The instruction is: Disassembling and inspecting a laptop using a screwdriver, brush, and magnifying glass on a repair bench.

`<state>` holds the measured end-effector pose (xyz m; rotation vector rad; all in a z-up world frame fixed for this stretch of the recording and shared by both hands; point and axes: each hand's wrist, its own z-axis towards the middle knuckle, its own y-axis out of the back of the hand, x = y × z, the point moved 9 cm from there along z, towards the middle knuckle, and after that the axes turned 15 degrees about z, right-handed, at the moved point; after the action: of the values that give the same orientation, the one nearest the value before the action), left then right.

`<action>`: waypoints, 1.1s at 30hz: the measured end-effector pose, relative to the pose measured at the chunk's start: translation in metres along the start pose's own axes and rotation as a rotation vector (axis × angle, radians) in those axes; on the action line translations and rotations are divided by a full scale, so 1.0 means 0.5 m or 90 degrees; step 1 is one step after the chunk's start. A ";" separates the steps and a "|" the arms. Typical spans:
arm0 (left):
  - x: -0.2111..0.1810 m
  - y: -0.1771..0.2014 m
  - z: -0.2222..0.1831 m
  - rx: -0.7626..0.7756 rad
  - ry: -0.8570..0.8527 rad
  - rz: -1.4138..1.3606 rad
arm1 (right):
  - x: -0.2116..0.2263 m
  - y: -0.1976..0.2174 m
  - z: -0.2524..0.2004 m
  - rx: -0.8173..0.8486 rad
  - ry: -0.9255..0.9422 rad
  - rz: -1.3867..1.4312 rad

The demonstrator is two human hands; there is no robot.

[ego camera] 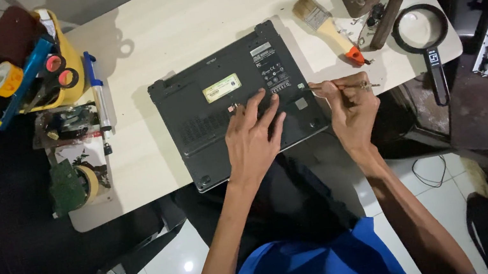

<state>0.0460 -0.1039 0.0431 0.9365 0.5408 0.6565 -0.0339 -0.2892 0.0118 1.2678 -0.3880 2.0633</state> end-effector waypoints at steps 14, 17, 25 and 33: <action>-0.006 0.002 0.000 -0.008 -0.008 0.012 | -0.007 -0.004 0.050 0.144 -0.020 0.014; -0.007 0.012 0.005 -0.009 -0.005 0.009 | -0.007 0.001 0.030 0.105 -0.011 -0.013; 0.000 -0.006 -0.003 0.010 0.010 0.003 | 0.020 -0.005 0.009 0.024 0.017 -0.090; -0.002 -0.003 -0.004 0.008 -0.003 0.028 | 0.040 -0.029 0.043 0.084 -0.020 0.020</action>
<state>0.0445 -0.1044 0.0408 0.9640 0.5217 0.6909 -0.0155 -0.2831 0.0384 1.3819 -0.2915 2.1270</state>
